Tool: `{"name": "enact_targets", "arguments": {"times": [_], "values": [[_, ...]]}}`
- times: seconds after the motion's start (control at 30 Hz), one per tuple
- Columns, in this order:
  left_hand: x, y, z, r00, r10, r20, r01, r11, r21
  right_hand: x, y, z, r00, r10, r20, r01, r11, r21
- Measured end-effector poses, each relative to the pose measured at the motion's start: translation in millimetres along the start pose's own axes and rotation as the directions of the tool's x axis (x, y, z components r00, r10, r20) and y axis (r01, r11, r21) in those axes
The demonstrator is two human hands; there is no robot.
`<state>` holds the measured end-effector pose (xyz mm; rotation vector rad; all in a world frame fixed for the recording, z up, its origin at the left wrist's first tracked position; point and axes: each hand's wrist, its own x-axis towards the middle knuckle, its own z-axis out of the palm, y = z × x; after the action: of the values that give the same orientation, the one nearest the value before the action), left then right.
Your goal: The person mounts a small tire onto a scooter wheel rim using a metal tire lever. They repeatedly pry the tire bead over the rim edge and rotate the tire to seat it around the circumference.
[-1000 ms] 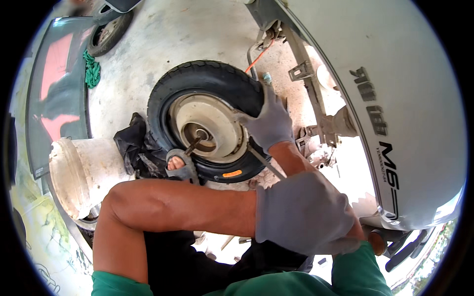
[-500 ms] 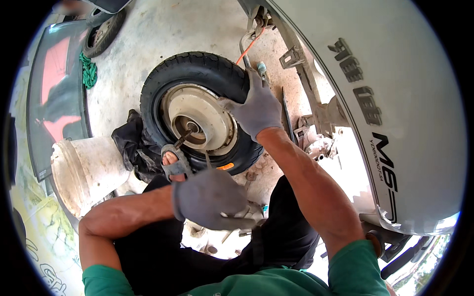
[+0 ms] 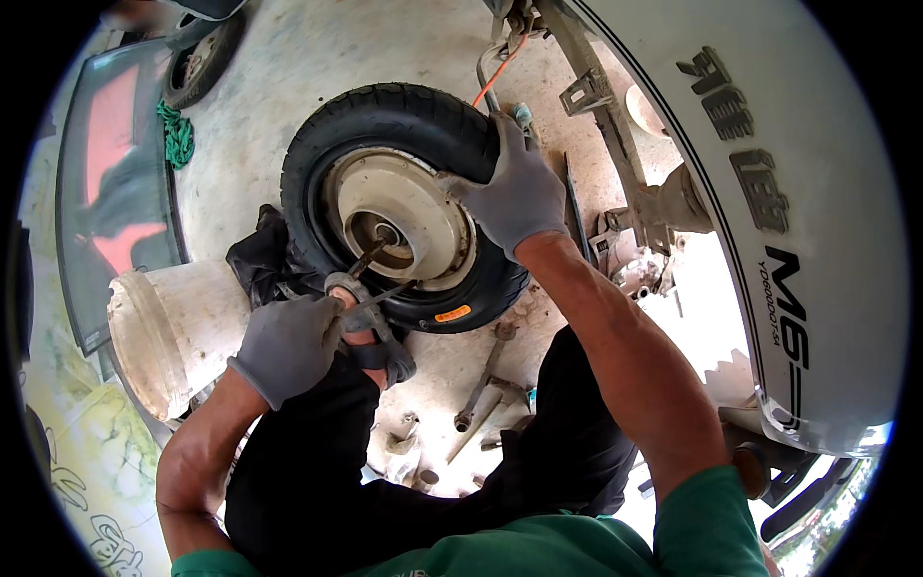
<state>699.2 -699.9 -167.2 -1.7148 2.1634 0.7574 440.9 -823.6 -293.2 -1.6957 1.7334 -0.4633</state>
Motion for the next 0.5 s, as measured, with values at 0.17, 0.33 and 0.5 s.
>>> {"name": "enact_targets", "arguments": {"times": [0.17,0.33,0.5], "values": [[2,3,-32,0.988,0.151,-0.010,-0.151,0.988,0.044,-1,-2,-1,0.999,-0.011,-0.030,0.009,0.997,-0.082],[38,-3,-60,0.951,0.308,0.005,-0.307,0.944,0.124,-2,-6,-5,0.999,0.028,0.027,-0.027,0.999,-0.040],[104,1,-65,0.834,0.402,0.377,-0.506,0.831,0.232,-1,-1,-4,0.998,0.046,0.032,-0.046,0.999,-0.007]]}}
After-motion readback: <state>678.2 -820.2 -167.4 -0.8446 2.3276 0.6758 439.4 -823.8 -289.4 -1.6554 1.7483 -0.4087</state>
